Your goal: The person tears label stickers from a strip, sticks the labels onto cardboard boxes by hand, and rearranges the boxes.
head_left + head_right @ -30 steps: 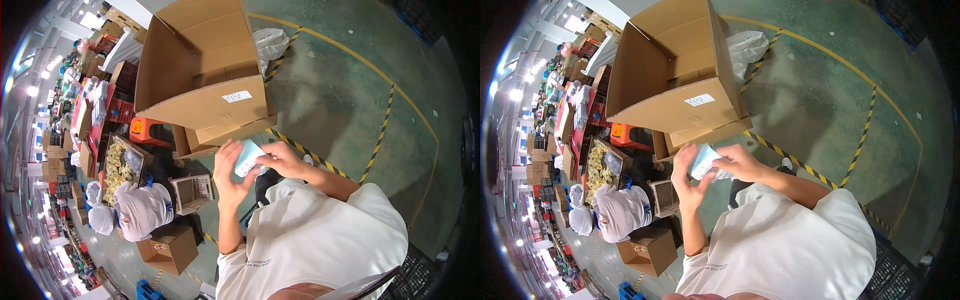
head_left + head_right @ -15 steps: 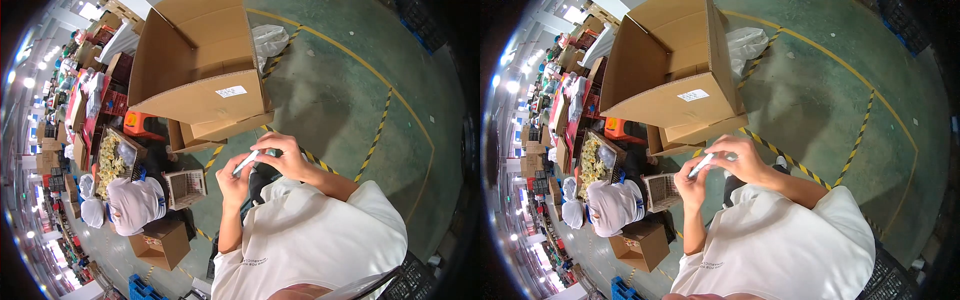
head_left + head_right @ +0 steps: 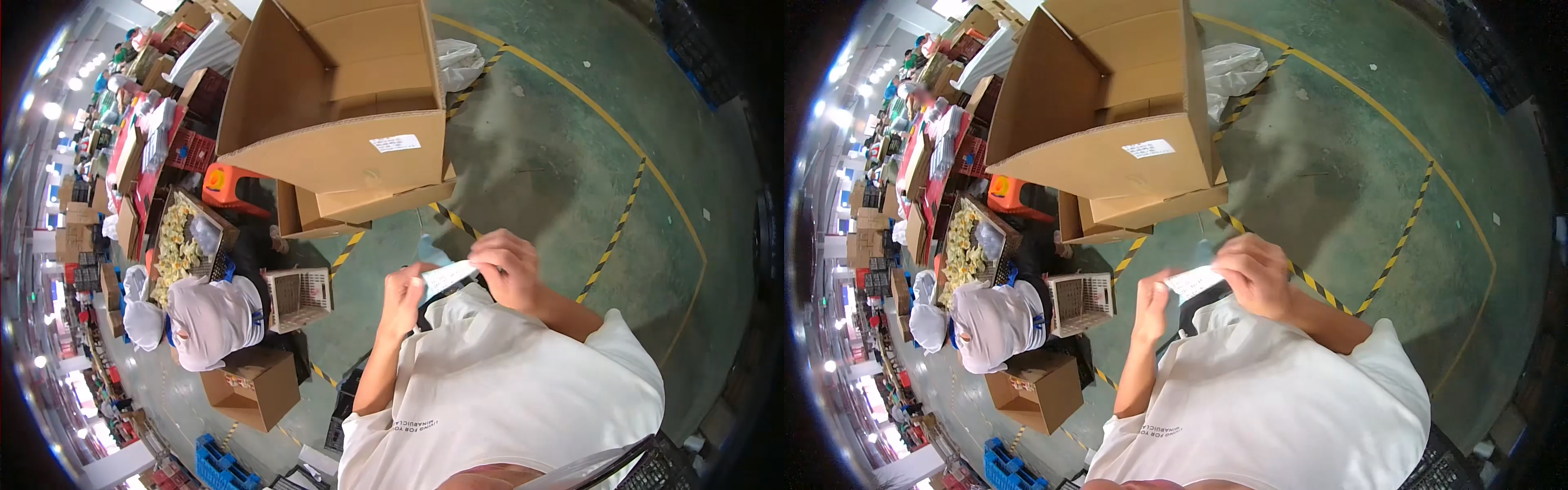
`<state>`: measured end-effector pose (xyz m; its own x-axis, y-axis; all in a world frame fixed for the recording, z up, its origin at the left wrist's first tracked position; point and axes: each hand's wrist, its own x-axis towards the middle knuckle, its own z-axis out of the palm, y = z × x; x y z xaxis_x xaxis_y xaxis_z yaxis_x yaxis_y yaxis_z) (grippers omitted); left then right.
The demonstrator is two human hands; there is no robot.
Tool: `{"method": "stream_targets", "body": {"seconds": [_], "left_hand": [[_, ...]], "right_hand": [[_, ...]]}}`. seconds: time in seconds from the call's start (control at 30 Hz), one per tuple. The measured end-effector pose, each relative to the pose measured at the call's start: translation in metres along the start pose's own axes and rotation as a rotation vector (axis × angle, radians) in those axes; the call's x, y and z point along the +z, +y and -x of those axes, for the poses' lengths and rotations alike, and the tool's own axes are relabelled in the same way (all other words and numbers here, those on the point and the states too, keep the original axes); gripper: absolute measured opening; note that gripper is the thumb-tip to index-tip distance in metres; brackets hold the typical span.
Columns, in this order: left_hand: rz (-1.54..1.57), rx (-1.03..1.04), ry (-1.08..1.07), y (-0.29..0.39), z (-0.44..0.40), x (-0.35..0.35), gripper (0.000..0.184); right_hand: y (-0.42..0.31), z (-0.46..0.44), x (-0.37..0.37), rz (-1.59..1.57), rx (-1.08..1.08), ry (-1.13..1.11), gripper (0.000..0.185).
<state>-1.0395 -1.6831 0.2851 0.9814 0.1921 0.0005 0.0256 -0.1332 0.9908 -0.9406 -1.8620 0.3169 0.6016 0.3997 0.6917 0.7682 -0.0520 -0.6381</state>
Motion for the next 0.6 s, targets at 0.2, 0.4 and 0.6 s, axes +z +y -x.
{"method": "stream_targets", "body": {"seconds": [0.2,0.4,0.6], "left_hand": [[-0.510,0.111,0.274,0.059,-0.046,-0.061,0.005],[-1.452,0.454,0.202,0.139,-0.162,-0.082,0.050],[-1.590,0.550,-0.163,0.133,-0.227,-0.087,0.021]], "right_hand": [[-0.010,-0.020,-0.076,-0.318,0.069,0.454,0.010],[0.008,0.008,-0.093,-0.209,0.303,0.431,0.009],[0.006,0.042,-0.115,-0.233,0.484,0.578,0.010]]}}
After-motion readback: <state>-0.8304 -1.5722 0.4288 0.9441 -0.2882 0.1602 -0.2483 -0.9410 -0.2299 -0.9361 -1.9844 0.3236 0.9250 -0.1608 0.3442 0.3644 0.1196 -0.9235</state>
